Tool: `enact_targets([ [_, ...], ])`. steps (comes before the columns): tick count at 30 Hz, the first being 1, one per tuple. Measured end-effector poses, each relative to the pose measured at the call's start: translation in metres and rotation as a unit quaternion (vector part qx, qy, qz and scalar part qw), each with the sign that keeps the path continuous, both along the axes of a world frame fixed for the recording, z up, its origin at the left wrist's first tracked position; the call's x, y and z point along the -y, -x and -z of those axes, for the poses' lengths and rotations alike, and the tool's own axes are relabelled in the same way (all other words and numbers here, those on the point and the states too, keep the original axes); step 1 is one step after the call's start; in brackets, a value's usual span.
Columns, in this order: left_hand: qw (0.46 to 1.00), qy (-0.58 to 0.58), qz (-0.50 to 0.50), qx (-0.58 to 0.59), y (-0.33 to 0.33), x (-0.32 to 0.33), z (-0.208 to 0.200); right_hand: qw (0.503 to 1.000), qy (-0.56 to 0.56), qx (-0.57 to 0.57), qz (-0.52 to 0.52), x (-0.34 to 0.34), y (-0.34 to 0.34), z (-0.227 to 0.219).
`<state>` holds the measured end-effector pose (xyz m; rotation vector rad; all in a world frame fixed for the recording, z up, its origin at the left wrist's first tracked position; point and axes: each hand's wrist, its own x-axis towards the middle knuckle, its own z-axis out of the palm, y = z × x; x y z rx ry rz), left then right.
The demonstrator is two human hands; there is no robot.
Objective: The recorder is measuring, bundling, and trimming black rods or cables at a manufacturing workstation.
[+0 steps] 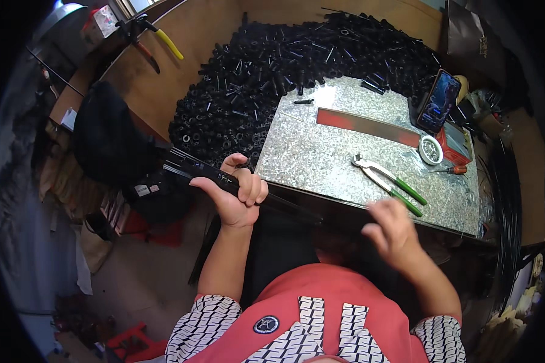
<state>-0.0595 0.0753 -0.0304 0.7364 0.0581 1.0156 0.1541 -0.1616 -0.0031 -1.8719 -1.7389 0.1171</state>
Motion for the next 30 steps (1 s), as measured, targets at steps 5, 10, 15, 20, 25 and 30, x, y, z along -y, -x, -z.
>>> enact_targets([
  [5, 0.997, 0.069, 0.001, 0.031, -0.011, -0.001, -0.006, 0.905, 0.167, -0.343, -0.188, 0.007, 0.045, 0.035],
  [10, 0.984, 0.170, 0.032, 0.047, -0.032, 0.018, -0.009, 0.744, 0.136, -0.653, -0.045, 0.017, 0.045, 0.073],
  [15, 0.968, 0.235, 0.079, 0.046, -0.047, 0.059, -0.005, 0.730, -0.123, -0.667, -0.081, 0.018, 0.026, 0.034],
  [20, 0.913, 0.241, 0.328, -0.035, -0.053, 0.111, 0.017, 0.799, -0.228, -0.553, -0.060, 0.029, -0.013, -0.040],
  [25, 0.774, -0.159, 0.547, -0.277, -0.035, 0.120, 0.024, 0.871, -0.057, -0.487, 0.011, 0.030, -0.020, -0.070],
  [30, 0.881, -0.289, 0.223, -0.300, -0.039, 0.100, -0.032, 0.973, 0.035, -0.228, -0.031, 0.009, -0.008, -0.005],
])
